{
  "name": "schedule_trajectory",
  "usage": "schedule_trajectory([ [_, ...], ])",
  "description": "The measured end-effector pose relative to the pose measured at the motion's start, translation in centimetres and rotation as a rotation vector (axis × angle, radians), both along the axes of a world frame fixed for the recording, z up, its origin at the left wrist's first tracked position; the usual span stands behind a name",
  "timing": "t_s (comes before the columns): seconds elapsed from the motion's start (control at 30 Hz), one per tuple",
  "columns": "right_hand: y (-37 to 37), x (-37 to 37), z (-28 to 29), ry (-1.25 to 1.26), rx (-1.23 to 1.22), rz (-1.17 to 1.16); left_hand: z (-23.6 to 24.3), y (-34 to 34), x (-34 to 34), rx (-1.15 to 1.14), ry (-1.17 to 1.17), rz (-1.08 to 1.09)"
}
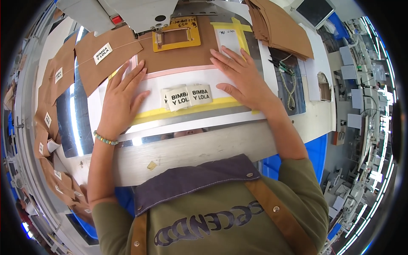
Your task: Sewing brand labels onto leather pieces using an industrial sewing machine.
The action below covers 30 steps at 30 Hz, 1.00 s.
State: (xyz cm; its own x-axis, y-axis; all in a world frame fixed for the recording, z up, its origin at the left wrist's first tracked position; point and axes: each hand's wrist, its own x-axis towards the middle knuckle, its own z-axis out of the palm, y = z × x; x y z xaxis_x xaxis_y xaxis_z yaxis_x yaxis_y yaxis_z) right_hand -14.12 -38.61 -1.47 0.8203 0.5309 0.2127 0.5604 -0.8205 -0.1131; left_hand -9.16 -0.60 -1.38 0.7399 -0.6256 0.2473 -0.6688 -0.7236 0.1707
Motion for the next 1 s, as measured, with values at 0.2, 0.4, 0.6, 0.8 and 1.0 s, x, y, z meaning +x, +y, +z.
schedule_trajectory([
  [0.2, -0.9, 0.3, -0.4, 0.023, 0.247, -0.021, -0.2, 0.7, 0.3, -0.094, 0.033, -0.051],
  [0.4, -0.2, 0.3, 0.2, 0.030, 0.182, -0.007, -0.2, 0.7, 0.0, -0.188, -0.030, 0.039],
  [0.6, 0.0, 0.1, 0.3, 0.066, 0.074, -0.035, -0.4, 0.7, 0.0, -0.122, 0.012, 0.048],
  [0.8, 0.0, 0.2, 0.2, 0.061, 0.044, -0.036, -0.3, 0.8, -0.2, 0.013, 0.029, 0.044],
  [1.0, 0.0, 0.0, 0.2, 0.055, 0.054, -0.033, -0.7, 0.8, -0.3, 0.020, 0.003, 0.070],
])
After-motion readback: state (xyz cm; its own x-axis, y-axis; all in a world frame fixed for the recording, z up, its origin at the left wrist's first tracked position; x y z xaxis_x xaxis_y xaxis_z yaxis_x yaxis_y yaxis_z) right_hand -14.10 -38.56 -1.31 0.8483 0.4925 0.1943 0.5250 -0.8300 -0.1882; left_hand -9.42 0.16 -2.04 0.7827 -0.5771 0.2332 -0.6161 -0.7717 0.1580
